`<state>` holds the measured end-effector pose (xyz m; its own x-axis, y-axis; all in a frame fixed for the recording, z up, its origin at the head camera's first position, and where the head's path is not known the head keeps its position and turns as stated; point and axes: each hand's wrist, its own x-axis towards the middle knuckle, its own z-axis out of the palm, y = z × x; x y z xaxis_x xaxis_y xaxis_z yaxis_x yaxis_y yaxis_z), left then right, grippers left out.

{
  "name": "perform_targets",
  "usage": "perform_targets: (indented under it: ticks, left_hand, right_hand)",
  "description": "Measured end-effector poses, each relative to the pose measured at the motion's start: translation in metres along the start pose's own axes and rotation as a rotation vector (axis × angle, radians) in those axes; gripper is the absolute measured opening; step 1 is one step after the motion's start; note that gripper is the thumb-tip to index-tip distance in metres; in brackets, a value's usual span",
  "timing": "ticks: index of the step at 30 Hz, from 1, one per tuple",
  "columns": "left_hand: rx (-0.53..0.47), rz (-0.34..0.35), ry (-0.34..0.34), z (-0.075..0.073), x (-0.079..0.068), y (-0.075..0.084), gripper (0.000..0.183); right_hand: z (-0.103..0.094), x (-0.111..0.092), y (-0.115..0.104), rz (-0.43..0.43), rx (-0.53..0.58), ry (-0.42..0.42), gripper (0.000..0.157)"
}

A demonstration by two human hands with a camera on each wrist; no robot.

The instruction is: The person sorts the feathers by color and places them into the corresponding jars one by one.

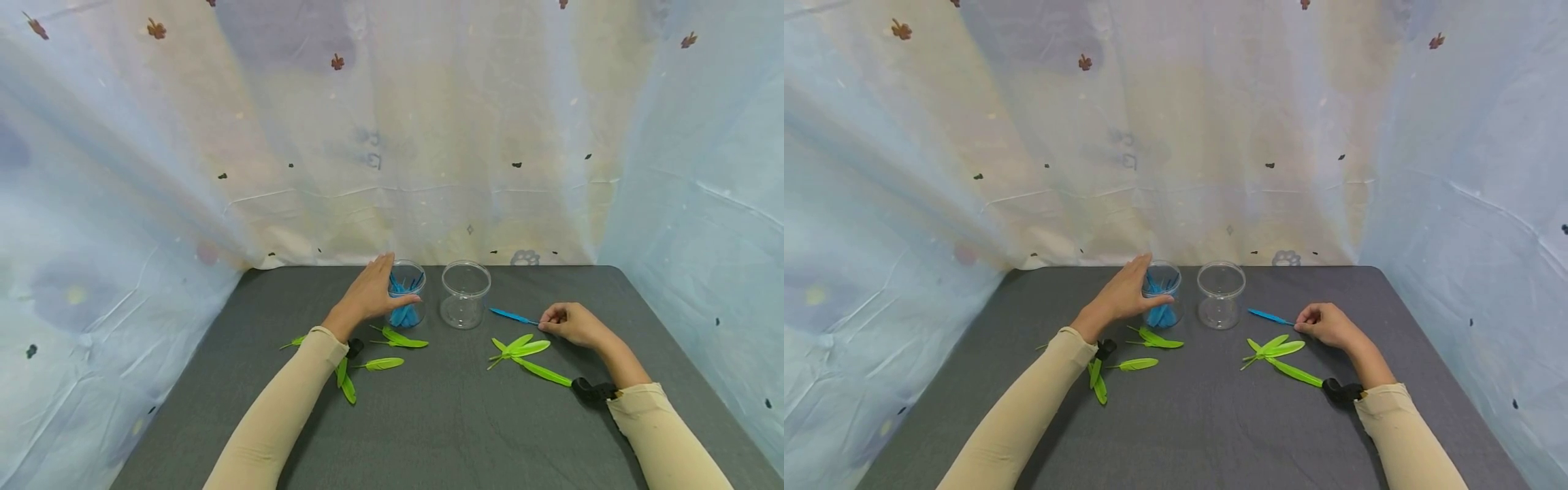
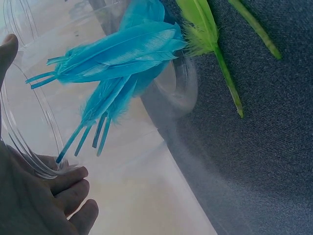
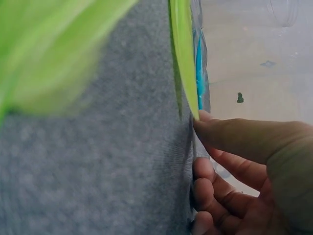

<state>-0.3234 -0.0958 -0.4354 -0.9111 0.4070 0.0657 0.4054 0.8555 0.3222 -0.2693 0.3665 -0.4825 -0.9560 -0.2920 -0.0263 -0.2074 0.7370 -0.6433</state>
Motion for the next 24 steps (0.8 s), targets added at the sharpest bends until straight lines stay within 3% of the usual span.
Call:
perform_targets:
  ticks: [6, 15, 24]
  left_hand:
    - [-0.005, -0.001, 0.004, -0.001, -0.001, 0.001, 0.122]
    - [-0.015, -0.006, 0.0, -0.003, -0.002, 0.002, 0.121]
    - [-0.003, -0.011, -0.003, -0.002, -0.001, 0.002, 0.122]
  right_hand:
    - [-0.003, -0.001, -0.002, -0.023, 0.004, 0.098, 0.013]
    - [-0.008, -0.001, -0.008, 0.008, 0.038, 0.21, 0.012]
    - [-0.009, -0.003, -0.011, -0.016, 0.022, 0.442, 0.016]
